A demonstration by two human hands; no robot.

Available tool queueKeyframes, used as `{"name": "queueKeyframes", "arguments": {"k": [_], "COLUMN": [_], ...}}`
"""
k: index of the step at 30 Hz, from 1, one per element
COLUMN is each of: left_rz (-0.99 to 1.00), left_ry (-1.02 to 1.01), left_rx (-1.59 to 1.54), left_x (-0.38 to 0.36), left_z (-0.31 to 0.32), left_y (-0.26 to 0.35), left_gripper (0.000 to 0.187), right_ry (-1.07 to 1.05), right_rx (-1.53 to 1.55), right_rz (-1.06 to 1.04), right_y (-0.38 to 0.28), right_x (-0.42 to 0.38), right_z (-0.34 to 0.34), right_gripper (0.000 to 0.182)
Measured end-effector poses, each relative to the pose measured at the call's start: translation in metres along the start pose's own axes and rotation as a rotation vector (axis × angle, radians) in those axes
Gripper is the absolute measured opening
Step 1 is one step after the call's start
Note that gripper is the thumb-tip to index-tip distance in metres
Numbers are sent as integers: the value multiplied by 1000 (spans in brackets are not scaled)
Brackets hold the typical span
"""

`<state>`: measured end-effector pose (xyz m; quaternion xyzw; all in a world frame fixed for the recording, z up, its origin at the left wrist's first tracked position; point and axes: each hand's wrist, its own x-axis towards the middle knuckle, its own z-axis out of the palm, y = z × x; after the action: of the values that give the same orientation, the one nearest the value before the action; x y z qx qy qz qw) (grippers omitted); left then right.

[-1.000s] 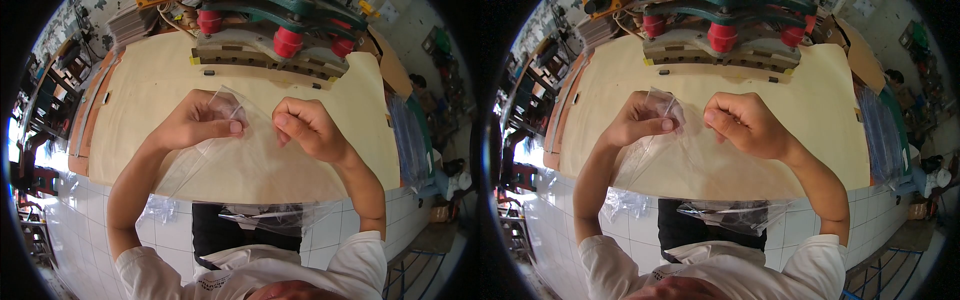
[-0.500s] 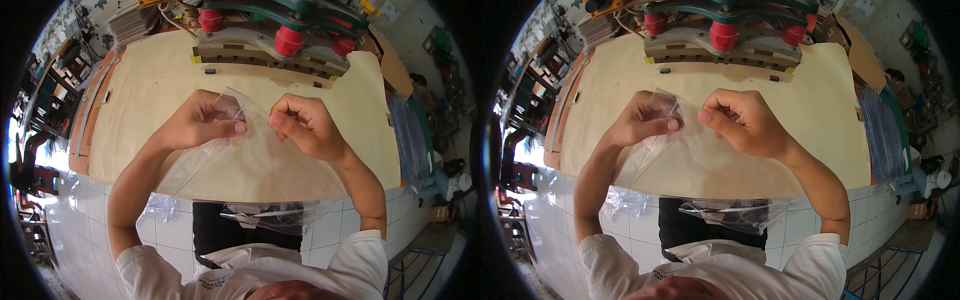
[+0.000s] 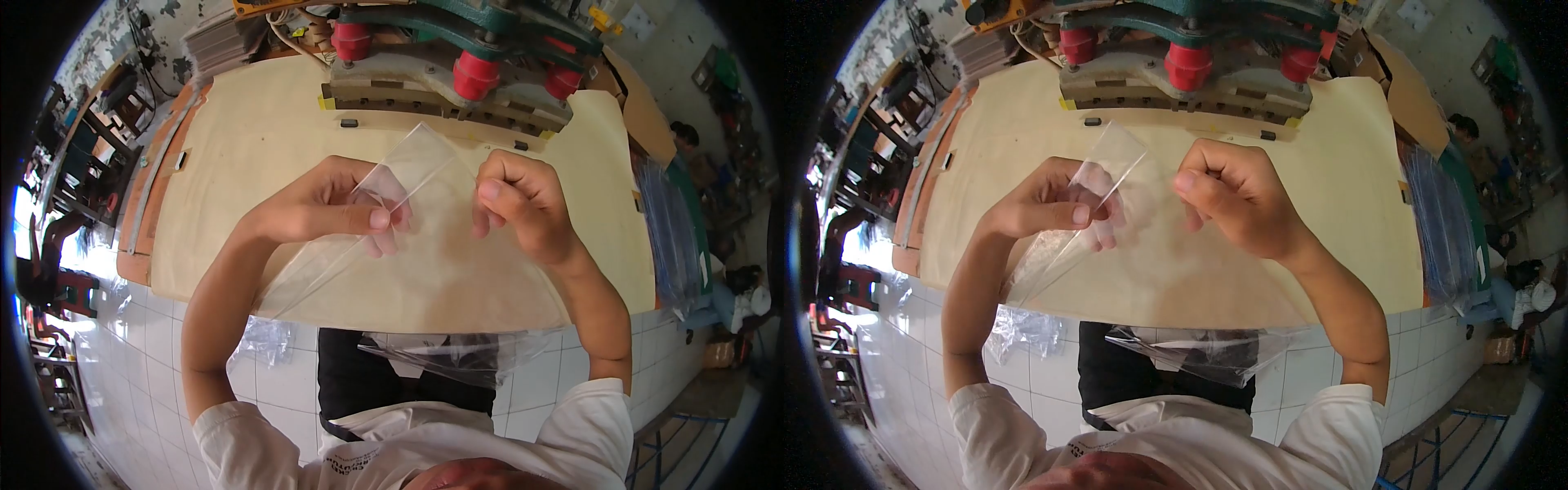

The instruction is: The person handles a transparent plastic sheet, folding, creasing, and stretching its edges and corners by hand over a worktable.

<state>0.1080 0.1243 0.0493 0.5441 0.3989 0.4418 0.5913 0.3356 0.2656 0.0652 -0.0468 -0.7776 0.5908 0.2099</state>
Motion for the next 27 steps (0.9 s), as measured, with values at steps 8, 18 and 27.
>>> {"name": "queueKeyframes", "arguments": {"k": [8, 18, 27], "left_rz": [23, 25, 26], "left_ry": [-62, 18, 39], "left_rx": [-8, 82, 104], "left_x": [-1, -1, 1], "left_z": [3, 6, 8], "left_y": [0, 0, 0], "left_gripper": [32, 31, 29], "right_ry": [4, 79, 60], "right_rx": [20, 17, -50], "right_rz": [14, -84, -113], "right_y": [-1, 8, 8], "right_x": [0, 0, 0], "right_z": [-2, 9, 7], "right_gripper": [23, 15, 32]}}
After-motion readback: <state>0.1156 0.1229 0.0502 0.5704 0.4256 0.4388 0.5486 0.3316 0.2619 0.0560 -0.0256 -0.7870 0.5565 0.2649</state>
